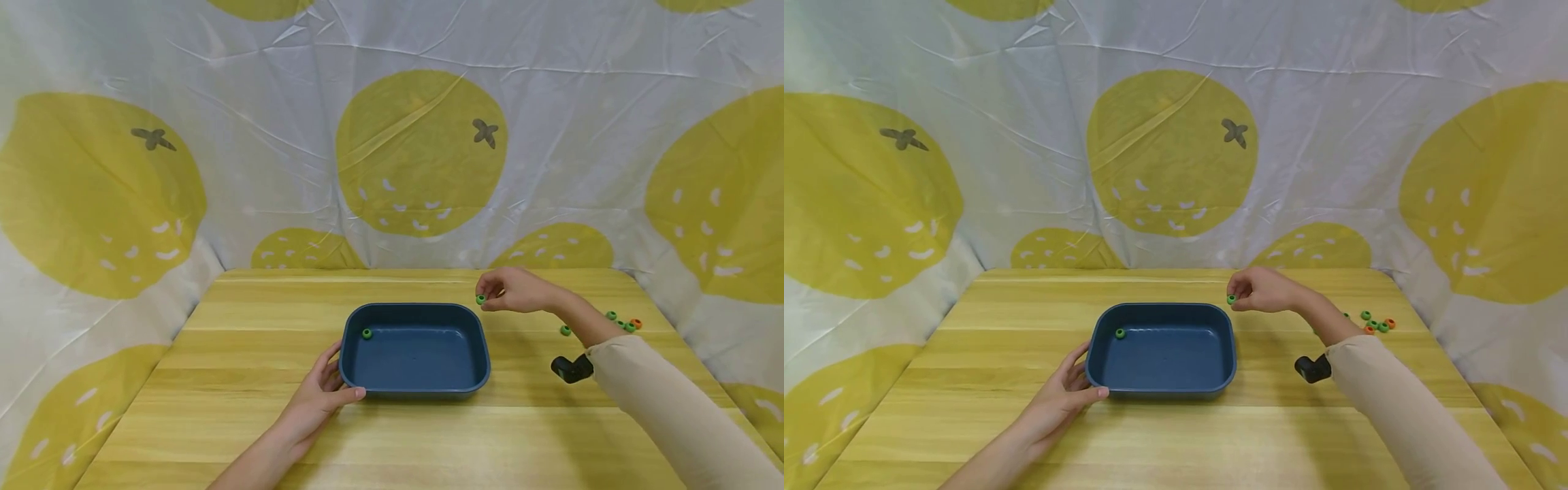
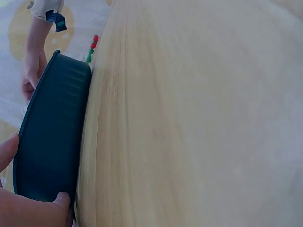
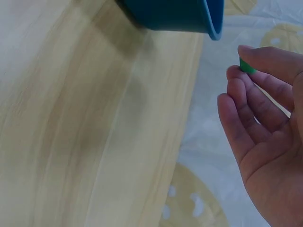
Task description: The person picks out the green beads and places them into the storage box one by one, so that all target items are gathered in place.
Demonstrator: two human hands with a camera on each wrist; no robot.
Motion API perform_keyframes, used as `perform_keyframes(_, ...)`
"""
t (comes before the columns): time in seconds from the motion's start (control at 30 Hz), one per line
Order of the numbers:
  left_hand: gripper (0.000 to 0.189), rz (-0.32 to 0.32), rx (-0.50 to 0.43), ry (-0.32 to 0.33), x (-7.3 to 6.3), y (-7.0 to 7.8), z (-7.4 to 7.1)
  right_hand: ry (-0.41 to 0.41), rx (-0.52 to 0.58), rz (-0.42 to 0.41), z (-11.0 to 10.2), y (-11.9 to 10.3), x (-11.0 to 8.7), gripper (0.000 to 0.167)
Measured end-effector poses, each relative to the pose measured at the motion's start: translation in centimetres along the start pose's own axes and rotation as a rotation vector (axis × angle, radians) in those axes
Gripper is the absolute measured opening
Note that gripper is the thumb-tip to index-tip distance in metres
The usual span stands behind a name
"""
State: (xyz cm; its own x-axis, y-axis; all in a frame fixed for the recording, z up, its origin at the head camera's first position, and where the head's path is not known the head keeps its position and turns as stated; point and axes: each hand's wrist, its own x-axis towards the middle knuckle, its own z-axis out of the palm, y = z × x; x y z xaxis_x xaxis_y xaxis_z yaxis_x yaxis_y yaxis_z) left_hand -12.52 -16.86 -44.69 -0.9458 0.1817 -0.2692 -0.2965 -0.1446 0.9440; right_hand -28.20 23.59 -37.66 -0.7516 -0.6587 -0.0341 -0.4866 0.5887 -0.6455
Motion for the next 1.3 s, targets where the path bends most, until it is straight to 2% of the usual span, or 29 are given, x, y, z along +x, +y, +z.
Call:
perform_keyframes(0.2,0.094,0.005,0.000,-0.006,0.0,0.1,0.1,-0.010,0.007,-0.022,0.0,-0.6,1.2,0.013)
perform_keyframes(0.63,0.095,0.012,-0.004,-0.015,0.1,0.2,0.2,-0.062,-0.074,-0.099,0.2,-2.7,3.9,0.011)
perform_keyframes(0.8,0.095,0.007,-0.002,-0.001,0.0,0.2,0.1,-0.093,-0.084,-0.159,0.6,-3.6,5.2,0.013)
perform_keyframes(1.07,0.094,0.001,-0.006,-0.007,0.0,0.0,0.0,-0.132,-0.070,-0.154,1.7,-5.4,7.2,0.015)
perform_keyframes(1.3,0.094,0.004,-0.005,-0.003,-0.1,0.0,0.0,-0.141,-0.101,-0.208,3.2,-6.8,9.6,0.015)
